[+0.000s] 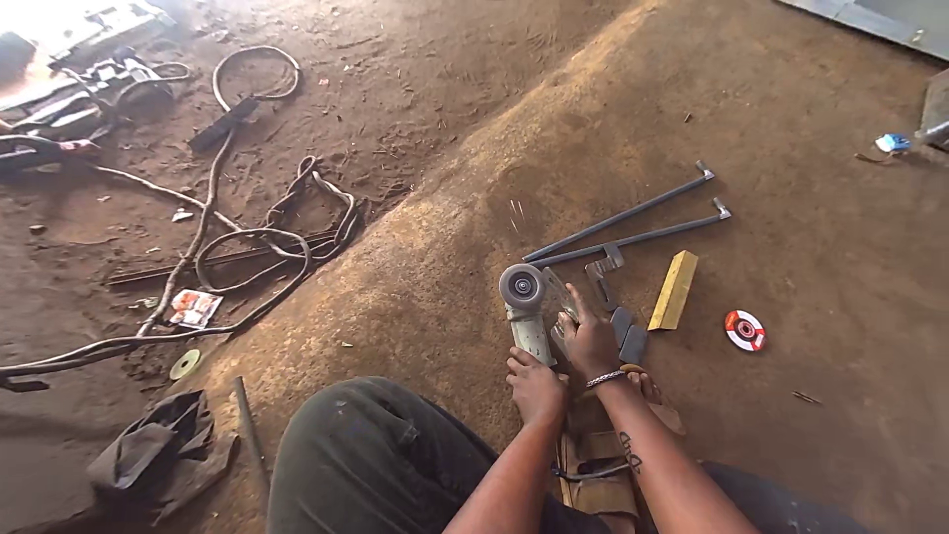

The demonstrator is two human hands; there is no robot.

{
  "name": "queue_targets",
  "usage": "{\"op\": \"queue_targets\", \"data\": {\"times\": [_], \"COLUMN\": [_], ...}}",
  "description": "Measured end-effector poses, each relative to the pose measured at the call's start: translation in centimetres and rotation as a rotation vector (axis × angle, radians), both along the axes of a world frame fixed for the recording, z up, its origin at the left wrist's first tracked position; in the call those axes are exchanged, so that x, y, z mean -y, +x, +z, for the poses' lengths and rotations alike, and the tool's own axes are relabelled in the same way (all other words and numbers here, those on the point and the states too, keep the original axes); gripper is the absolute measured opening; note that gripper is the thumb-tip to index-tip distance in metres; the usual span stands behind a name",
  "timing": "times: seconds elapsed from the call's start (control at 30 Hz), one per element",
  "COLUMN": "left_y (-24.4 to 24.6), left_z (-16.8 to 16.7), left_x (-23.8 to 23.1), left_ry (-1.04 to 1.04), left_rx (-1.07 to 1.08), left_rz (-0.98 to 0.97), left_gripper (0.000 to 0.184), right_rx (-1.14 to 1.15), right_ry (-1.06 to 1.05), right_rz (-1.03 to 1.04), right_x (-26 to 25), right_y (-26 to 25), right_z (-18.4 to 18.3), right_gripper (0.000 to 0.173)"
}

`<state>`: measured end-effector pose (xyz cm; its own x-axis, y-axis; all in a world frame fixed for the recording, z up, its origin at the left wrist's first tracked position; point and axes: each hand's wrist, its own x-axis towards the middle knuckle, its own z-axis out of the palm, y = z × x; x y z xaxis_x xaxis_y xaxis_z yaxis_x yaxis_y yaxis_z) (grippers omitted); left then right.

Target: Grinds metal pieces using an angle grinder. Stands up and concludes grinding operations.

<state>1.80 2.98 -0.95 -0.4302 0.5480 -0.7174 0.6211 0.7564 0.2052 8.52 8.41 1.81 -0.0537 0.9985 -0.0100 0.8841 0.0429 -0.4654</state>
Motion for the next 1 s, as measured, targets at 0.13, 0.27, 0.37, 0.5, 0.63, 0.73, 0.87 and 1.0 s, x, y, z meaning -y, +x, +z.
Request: {"op": "queue_targets", "data": {"times": [0.13, 0.27, 0.37, 0.5, 0.63, 0.73, 0.87, 1.0], "left_y": [0.0, 0.1, 0.0, 0.1, 0.0, -0.1, 0.0, -0.1], "left_z": [0.2, 0.5, 0.6, 0.3, 0.4, 0.2, 0.2, 0.2], "left_x": [0.0, 0.0, -0.1, 0.0, -0.1, 0.0, 0.0, 0.0], "left_ry": [-0.008, -0.005, -0.004, -0.007, -0.012, -0.012, -0.007, -0.003], "left_rx": [-0.001, 0.0, -0.007, -0.014, -0.01, -0.009, -0.004, -0.002], "left_rz": [-0.005, -0.004, 0.003, -0.015, -0.017, -0.012, -0.013, -0.007], "left_gripper": [0.112, 0.111, 0.111, 0.112, 0.112, 0.114, 0.115, 0.114], "right_rx": [0.027, 0.019, -0.024, 0.006, 0.012, -0.031, -0.039, -0.023], "right_ry": [0.046, 0.111, 0.141, 0.128, 0.117, 0.172, 0.181, 0.122], "right_rz": [0.025, 0.007, -0.041, -0.009, -0.033, -0.022, 0.018, 0.001], "right_x": [0.0, 0.6, 1.4, 0.8, 0.8, 0.8, 0.7, 0.8], "right_y": [-0.2, -0.7, -0.8, -0.2, -0.4, 0.1, 0.8, 0.8], "right_z": [-0.8, -1.2, -1.2, -1.7, -1.5, -2.0, -2.2, -2.3], "right_gripper": [0.053, 0.05, 0.05, 0.051, 0.05, 0.05, 0.049, 0.051]}}
